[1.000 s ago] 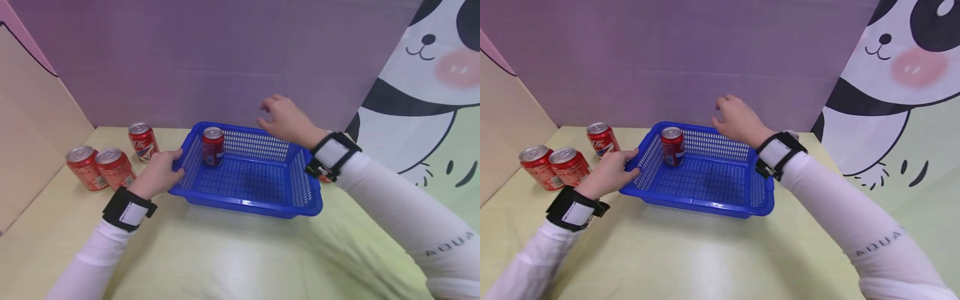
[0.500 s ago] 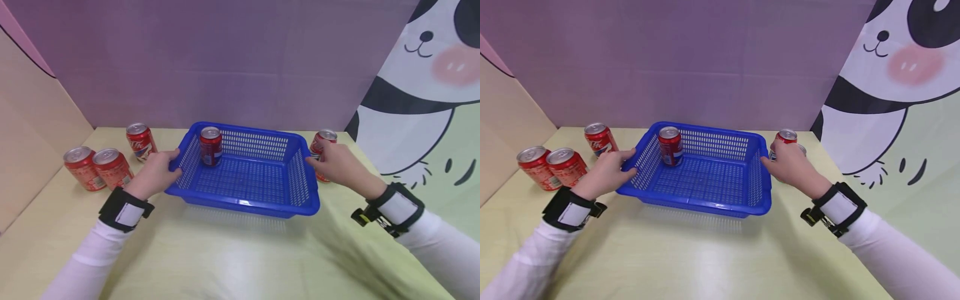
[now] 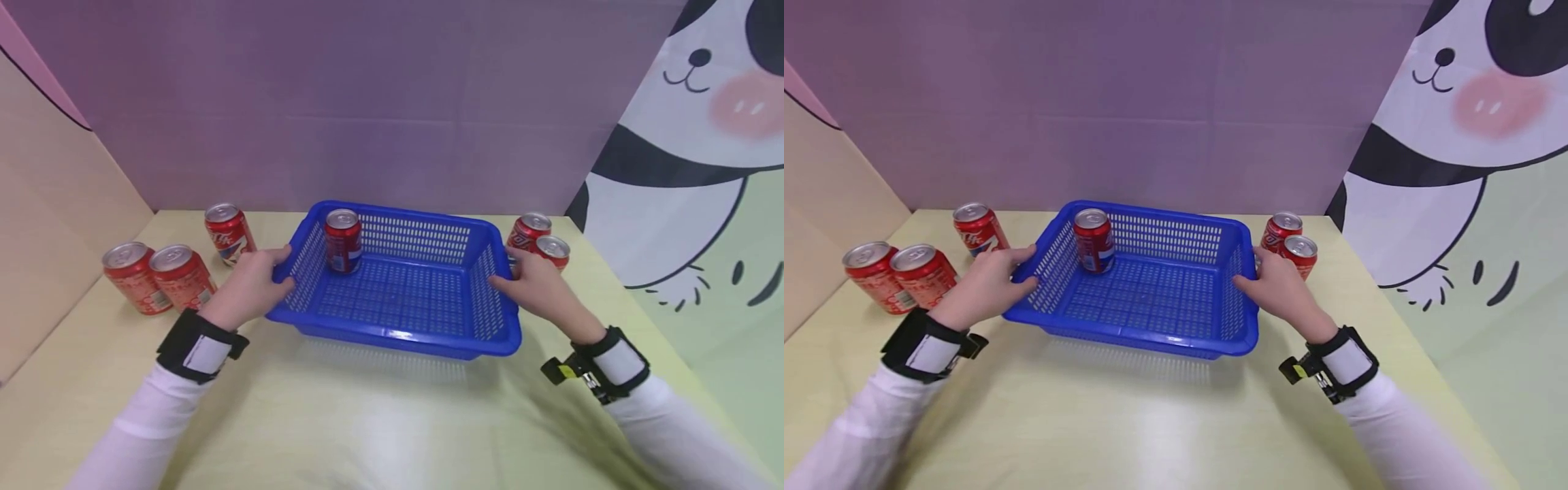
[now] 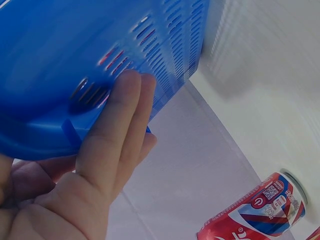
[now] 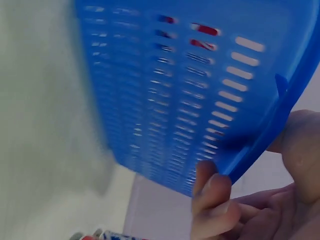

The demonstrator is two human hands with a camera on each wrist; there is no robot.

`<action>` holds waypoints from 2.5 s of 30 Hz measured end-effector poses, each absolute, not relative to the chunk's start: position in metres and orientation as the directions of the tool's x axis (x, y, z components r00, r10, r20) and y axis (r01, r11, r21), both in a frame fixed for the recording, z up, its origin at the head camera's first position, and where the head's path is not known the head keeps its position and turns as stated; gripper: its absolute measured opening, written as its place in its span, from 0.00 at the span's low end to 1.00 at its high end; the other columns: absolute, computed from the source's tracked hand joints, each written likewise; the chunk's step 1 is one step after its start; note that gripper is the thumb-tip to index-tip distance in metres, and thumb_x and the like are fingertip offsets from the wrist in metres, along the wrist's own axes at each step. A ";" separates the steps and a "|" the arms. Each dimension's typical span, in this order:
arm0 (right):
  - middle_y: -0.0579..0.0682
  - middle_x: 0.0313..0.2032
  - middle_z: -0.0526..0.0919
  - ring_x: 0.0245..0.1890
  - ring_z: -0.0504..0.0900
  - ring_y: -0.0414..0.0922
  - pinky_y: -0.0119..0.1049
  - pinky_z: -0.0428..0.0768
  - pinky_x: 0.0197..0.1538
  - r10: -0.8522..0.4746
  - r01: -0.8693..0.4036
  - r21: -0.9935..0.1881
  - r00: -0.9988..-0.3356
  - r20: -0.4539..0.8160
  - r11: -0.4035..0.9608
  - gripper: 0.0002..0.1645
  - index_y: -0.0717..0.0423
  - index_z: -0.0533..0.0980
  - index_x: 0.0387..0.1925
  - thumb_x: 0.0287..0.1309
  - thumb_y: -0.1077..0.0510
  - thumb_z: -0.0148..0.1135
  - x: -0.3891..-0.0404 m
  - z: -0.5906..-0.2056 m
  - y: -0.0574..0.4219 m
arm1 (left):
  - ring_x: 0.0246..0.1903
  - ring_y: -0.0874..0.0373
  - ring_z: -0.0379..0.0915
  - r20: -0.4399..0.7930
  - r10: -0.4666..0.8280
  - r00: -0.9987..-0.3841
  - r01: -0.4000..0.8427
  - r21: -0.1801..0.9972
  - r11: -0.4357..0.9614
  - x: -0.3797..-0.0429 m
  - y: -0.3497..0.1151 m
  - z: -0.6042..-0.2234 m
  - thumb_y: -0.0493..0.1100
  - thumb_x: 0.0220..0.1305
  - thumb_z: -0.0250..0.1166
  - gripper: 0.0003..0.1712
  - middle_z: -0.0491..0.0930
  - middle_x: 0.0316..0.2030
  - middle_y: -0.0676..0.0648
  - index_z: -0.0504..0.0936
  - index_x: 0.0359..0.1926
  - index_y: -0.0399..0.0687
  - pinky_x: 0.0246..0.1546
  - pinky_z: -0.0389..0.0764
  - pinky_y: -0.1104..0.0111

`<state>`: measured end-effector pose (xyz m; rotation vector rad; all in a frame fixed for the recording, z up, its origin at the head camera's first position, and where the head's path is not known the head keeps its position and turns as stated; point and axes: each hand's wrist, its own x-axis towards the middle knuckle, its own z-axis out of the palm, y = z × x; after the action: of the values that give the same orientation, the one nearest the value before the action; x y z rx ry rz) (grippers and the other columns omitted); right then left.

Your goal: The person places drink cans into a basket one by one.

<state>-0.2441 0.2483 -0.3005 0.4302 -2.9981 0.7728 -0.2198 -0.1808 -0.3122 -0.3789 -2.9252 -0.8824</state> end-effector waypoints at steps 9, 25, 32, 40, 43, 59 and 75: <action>0.59 0.32 0.84 0.25 0.84 0.48 0.42 0.84 0.29 -0.281 -0.244 -0.485 -0.960 -0.004 0.840 0.34 0.76 0.63 0.65 0.65 0.57 0.59 -0.246 -0.300 0.241 | 0.46 0.42 0.76 0.114 0.205 -0.972 0.234 0.542 0.807 -0.218 -0.181 -0.313 0.34 0.65 0.62 0.34 0.67 0.62 0.26 0.63 0.68 0.25 0.40 0.83 0.54; 0.53 0.19 0.74 0.15 0.77 0.45 0.36 0.76 0.17 -0.252 -0.244 -0.383 -0.967 0.030 0.891 0.30 0.80 0.62 0.59 0.66 0.58 0.51 -0.245 -0.305 0.234 | 0.22 0.56 0.77 0.126 0.360 -0.924 0.380 0.400 0.834 -0.222 -0.188 -0.291 0.41 0.69 0.61 0.27 0.83 0.37 0.33 0.72 0.61 0.23 0.25 0.82 0.62; 0.53 0.17 0.73 0.13 0.76 0.44 0.35 0.75 0.15 -0.251 -0.252 -0.374 -0.967 0.051 0.893 0.34 0.82 0.57 0.63 0.66 0.59 0.50 -0.244 -0.305 0.234 | 0.31 0.48 0.82 0.051 0.365 -0.930 0.365 0.267 0.892 -0.256 -0.223 -0.227 0.40 0.68 0.60 0.17 0.84 0.38 0.34 0.82 0.50 0.29 0.36 0.83 0.53; 0.53 0.17 0.73 0.13 0.76 0.44 0.35 0.76 0.15 -0.252 -0.254 -0.378 -0.966 0.055 0.890 0.36 0.84 0.56 0.64 0.65 0.59 0.51 -0.244 -0.307 0.234 | 0.44 0.35 0.76 -0.163 0.258 -0.952 0.248 0.078 0.966 -0.316 -0.261 -0.210 0.38 0.60 0.66 0.24 0.78 0.47 0.27 0.78 0.54 0.28 0.41 0.80 0.46; 0.53 0.18 0.74 0.14 0.76 0.45 0.35 0.76 0.16 -0.249 -0.250 -0.382 -0.967 0.052 0.890 0.35 0.83 0.57 0.63 0.66 0.59 0.51 -0.243 -0.307 0.234 | 0.49 0.31 0.72 -0.197 0.210 -0.958 0.206 0.039 0.978 -0.325 -0.261 -0.210 0.42 0.59 0.68 0.29 0.75 0.50 0.25 0.76 0.57 0.28 0.45 0.77 0.42; 0.53 0.18 0.74 0.14 0.77 0.45 0.36 0.77 0.16 -0.224 -0.227 -0.391 -0.973 0.055 0.892 0.37 0.82 0.55 0.65 0.66 0.59 0.51 -0.238 -0.310 0.237 | 0.42 0.36 0.77 -0.257 0.120 -0.959 0.094 0.112 0.989 -0.354 -0.263 -0.244 0.40 0.56 0.71 0.31 0.77 0.46 0.26 0.75 0.58 0.28 0.37 0.81 0.49; 0.53 0.18 0.75 0.15 0.77 0.45 0.37 0.77 0.17 -0.205 -0.204 -0.392 -0.978 0.040 0.897 0.40 0.80 0.51 0.68 0.67 0.58 0.51 -0.234 -0.308 0.235 | 0.46 0.35 0.75 -0.239 0.153 -0.959 0.130 0.108 0.986 -0.359 -0.270 -0.252 0.39 0.45 0.79 0.32 0.78 0.48 0.28 0.82 0.53 0.33 0.40 0.81 0.49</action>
<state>-0.2344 0.2351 -0.3081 0.3301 -3.0620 0.6324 -0.3586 -0.2699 -0.2525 -0.2443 -3.3781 -0.1557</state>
